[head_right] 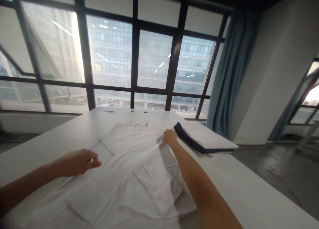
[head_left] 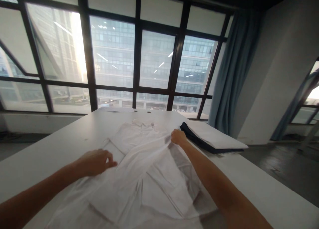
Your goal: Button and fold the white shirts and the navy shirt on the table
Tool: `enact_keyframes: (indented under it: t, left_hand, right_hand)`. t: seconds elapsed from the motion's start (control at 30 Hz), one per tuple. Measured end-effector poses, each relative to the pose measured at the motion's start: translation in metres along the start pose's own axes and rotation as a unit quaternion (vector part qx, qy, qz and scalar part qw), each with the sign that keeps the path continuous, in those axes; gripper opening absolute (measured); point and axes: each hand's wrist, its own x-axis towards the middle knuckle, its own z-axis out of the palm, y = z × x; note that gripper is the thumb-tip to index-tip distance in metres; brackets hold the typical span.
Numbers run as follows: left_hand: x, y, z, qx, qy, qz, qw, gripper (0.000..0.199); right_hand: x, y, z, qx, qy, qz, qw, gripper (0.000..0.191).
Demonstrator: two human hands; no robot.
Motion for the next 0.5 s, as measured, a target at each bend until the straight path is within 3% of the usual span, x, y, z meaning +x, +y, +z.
enact_keyframes:
  t: [0.03,0.1,0.17,0.3,0.4,0.5]
  left_hand:
    - [0.015,0.007,-0.003,0.041,0.059,0.011,0.997,0.046]
    - [0.052,0.021,-0.005,0.072,0.092,0.040,0.992,0.049]
    - [0.091,0.033,-0.001,0.058,0.057,0.054,0.995,0.049]
    - [0.166,0.048,0.015,0.048,0.021,0.055,0.997,0.046]
    - [0.218,0.062,0.021,0.047,0.020,0.058,0.997,0.044]
    - [0.271,0.081,0.021,0.029,0.041,0.063,0.997,0.045]
  right_hand:
    - [-0.001,-0.006,-0.003,0.010,0.004,-0.008,1.000,0.034]
    - [-0.004,-0.018,-0.006,0.046,-0.008,-0.039,0.998,0.040]
    - [-0.009,-0.027,-0.005,0.084,-0.044,-0.080,0.992,0.049]
    - [-0.023,-0.031,0.002,0.119,-0.113,-0.121,0.979,0.084]
    - [-0.032,-0.028,0.008,0.144,-0.126,-0.118,0.974,0.099]
    - [-0.037,-0.027,0.012,0.160,-0.123,-0.114,0.973,0.101]
